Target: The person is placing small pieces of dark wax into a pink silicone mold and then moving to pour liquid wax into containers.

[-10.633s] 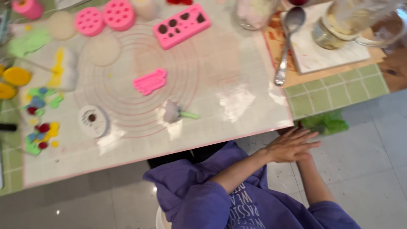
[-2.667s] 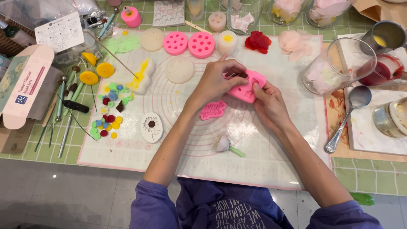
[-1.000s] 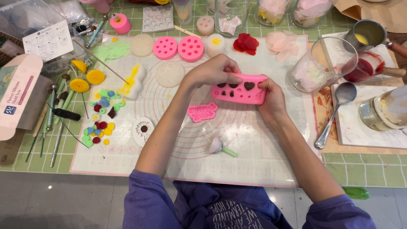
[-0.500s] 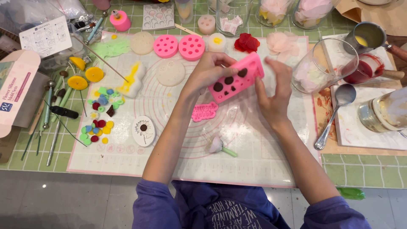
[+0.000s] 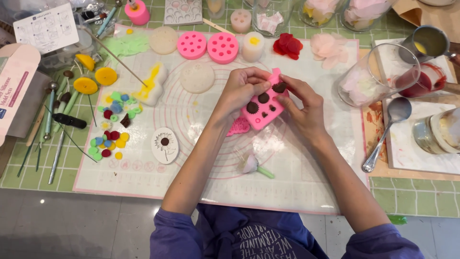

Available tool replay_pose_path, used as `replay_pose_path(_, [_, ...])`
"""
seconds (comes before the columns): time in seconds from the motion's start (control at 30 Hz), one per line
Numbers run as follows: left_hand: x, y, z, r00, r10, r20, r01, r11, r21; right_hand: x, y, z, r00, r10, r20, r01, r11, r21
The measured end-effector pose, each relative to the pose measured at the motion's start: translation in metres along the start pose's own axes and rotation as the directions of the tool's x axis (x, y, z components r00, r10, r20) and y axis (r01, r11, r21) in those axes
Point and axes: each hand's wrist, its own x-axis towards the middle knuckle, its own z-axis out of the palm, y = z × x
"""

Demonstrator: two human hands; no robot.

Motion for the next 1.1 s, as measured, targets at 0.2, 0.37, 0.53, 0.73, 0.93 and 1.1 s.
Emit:
replay_pose_path(0.2, [-0.001,0.001,0.002,0.999,0.042,-0.028,-0.04,0.996,0.082,0.0,0.007,0.001,0.999,0.053,0.01,-0.054,0.986,0.159])
replay_pose_path(0.37, [0.011,-0.017,-0.003,0.985,0.145,-0.097,-0.114,0.957,0.267,0.0,0.02,-0.002,0.995,0.102,-0.013,-0.091,0.931,0.354])
replay_pose_path(0.53, [0.019,-0.013,0.002,0.968,0.203,-0.147,-0.136,0.918,0.374,0.001,0.036,-0.012,0.977,0.21,-0.038,-0.139,0.761,0.633])
replay_pose_path(0.73, [0.022,-0.019,0.012,0.906,0.422,-0.038,-0.245,0.595,0.765,0.0,0.038,-0.013,0.949,0.313,0.03,-0.223,0.603,0.766])
replay_pose_path(0.93, [-0.007,0.012,0.031,0.907,0.42,0.031,-0.376,0.774,0.509,-0.003,0.036,-0.006,0.933,0.36,0.024,-0.26,0.627,0.735])
replay_pose_path(1.1, [-0.017,0.013,0.036,0.946,0.318,0.053,-0.311,0.856,0.413,-0.006,0.029,0.0,0.943,0.332,0.028,-0.262,0.687,0.678])
